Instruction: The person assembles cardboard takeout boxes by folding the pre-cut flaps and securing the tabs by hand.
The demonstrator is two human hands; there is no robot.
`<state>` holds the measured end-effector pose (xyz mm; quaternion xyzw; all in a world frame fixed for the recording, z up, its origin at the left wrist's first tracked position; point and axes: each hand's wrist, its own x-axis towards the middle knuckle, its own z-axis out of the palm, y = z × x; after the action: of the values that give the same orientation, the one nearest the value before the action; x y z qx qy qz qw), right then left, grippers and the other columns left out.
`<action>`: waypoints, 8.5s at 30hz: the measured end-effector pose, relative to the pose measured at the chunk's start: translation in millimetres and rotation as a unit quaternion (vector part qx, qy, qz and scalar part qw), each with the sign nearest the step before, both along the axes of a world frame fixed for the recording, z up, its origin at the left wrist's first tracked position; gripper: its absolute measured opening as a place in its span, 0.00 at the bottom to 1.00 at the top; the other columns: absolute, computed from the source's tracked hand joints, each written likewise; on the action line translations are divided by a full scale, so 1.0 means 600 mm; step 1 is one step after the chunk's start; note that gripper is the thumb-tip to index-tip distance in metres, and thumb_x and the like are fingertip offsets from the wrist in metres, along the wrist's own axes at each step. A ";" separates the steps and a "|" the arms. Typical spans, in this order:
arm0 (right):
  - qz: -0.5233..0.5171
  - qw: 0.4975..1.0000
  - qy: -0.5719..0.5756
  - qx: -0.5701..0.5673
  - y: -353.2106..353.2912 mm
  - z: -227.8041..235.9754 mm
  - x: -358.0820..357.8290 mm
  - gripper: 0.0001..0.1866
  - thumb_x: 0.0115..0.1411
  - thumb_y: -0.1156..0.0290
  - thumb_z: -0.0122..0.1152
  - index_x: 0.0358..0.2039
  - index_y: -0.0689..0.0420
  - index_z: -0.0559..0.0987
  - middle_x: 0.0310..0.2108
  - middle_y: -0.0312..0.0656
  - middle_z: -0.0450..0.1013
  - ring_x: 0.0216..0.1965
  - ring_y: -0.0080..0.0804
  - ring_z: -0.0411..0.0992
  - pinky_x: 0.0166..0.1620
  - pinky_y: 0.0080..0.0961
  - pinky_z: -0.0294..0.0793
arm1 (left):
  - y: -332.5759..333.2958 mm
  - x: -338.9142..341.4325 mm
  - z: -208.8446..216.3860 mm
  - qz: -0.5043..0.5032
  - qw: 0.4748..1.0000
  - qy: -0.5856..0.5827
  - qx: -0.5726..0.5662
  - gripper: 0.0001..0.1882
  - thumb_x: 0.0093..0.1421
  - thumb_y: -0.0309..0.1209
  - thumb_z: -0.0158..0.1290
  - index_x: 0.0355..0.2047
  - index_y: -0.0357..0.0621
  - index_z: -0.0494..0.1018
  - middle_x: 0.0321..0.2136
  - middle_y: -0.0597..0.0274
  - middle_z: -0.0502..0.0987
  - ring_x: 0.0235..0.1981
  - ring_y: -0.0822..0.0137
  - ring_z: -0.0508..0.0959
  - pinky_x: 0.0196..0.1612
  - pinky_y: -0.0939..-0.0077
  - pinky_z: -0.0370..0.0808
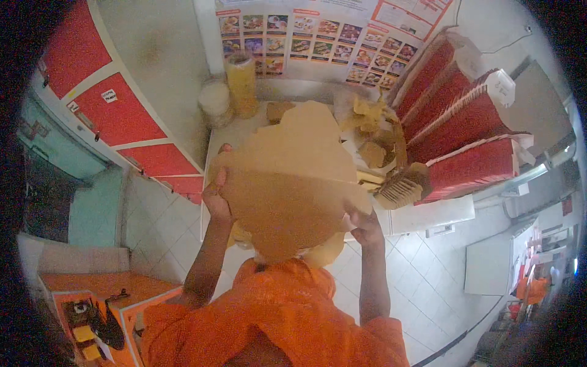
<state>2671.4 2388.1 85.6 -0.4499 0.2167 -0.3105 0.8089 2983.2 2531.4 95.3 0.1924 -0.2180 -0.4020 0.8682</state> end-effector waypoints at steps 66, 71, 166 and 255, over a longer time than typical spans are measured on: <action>0.142 0.836 0.124 -0.516 0.203 0.012 0.190 0.17 0.60 0.72 0.64 0.49 0.58 0.76 0.42 0.49 0.77 0.41 0.34 0.77 0.42 0.29 0.77 | 0.078 -0.021 -0.229 0.015 0.958 -0.153 0.244 0.23 0.67 0.48 0.44 0.50 0.43 0.70 0.38 0.60 0.78 0.38 0.60 0.78 0.43 0.68 0.74; 0.011 0.940 0.172 -0.294 0.194 -0.057 0.161 0.16 0.63 0.70 0.62 0.49 0.61 0.75 0.43 0.45 0.77 0.42 0.34 0.77 0.45 0.31 0.76 | 0.056 -0.044 -0.165 0.046 0.945 0.001 0.324 0.25 0.68 0.49 0.41 0.50 0.40 0.70 0.41 0.56 0.77 0.40 0.59 0.77 0.44 0.67 0.74; -0.083 0.909 0.216 -0.347 0.117 -0.140 0.149 0.27 0.61 0.64 0.59 0.59 0.59 0.69 0.54 0.49 0.69 0.54 0.44 0.68 0.55 0.38 0.69 | -0.025 0.011 -0.263 -0.110 0.912 -0.307 0.250 0.30 0.72 0.48 0.32 0.54 0.30 0.66 0.46 0.32 0.73 0.49 0.39 0.73 0.58 0.54 0.63; -0.070 0.805 0.345 -0.476 0.099 0.001 0.122 0.28 0.56 0.67 0.64 0.57 0.52 0.68 0.40 0.55 0.76 0.41 0.55 0.76 0.42 0.43 0.76 | 0.059 -0.061 -0.082 0.157 0.868 -0.175 0.437 0.26 0.52 0.28 0.65 0.50 0.37 0.71 0.44 0.56 0.78 0.46 0.61 0.77 0.51 0.69 0.72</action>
<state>2744.6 2447.6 86.4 -0.8398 0.3375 -0.2546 0.3406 2946.6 2566.6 46.0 0.6512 -0.1350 -0.2748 0.6944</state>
